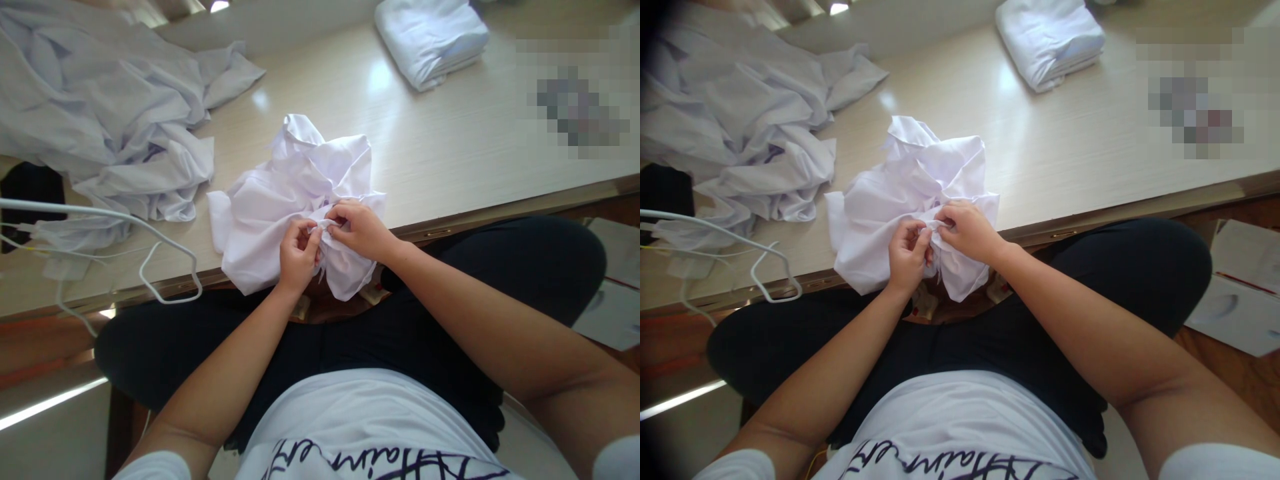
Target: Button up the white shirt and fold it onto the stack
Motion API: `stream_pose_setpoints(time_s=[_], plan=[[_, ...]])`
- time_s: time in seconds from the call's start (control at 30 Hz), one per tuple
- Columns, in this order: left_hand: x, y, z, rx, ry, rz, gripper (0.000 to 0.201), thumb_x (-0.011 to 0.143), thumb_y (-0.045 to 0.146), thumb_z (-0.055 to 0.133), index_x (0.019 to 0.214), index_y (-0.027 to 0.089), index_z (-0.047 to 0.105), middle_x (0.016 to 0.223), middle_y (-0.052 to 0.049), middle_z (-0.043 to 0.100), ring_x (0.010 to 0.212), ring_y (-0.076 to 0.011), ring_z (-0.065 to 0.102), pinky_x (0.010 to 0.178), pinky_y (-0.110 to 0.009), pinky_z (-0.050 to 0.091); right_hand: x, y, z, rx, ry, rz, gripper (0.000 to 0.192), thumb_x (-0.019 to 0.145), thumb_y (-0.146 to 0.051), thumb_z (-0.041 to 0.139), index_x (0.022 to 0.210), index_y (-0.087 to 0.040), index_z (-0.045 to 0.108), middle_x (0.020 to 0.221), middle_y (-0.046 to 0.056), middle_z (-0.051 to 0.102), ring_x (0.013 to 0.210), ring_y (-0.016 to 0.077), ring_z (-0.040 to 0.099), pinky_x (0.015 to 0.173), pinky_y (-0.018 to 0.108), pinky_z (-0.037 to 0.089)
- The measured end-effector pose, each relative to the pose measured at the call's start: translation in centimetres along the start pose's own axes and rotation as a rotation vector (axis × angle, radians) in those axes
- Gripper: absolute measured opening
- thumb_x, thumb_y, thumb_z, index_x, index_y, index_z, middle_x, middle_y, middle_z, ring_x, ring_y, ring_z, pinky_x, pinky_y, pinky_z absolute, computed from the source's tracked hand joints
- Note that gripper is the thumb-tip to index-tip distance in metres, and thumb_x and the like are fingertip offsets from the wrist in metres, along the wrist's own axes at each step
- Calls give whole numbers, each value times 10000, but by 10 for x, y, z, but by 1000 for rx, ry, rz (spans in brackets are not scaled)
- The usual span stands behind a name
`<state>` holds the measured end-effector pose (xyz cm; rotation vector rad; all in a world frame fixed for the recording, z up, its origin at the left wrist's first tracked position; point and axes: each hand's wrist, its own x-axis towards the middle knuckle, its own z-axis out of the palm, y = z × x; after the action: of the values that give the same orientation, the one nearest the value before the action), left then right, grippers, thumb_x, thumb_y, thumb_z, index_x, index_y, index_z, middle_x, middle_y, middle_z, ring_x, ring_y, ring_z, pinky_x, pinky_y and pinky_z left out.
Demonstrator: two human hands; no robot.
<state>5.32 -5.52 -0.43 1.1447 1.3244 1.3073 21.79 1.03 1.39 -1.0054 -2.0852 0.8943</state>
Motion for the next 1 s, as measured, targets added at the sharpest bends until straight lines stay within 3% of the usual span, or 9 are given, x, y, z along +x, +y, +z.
stream_pose_setpoints(time_s=[0.37, 1.0], plan=[[2, -5, -7, 65, 21, -22, 296, 851, 453, 727, 918, 168, 679, 547, 28, 605, 393, -85, 503, 357, -192, 380, 0, -1, -1, 15, -19, 41, 61, 822, -196, 613, 828, -184, 672, 785, 19, 592, 786, 182, 492, 768, 313, 368], [3, -5, -7, 50, -36, -53, 345, 862, 511, 695, 862, 171, 636, 523, 41, 573, 374, -68, 476, 372, -185, 351, 4, -3, 1, -124, -94, 74, 67, 779, -181, 582, 804, -181, 645, 794, 41, 609, 804, 203, 512, 776, 327, 376]])
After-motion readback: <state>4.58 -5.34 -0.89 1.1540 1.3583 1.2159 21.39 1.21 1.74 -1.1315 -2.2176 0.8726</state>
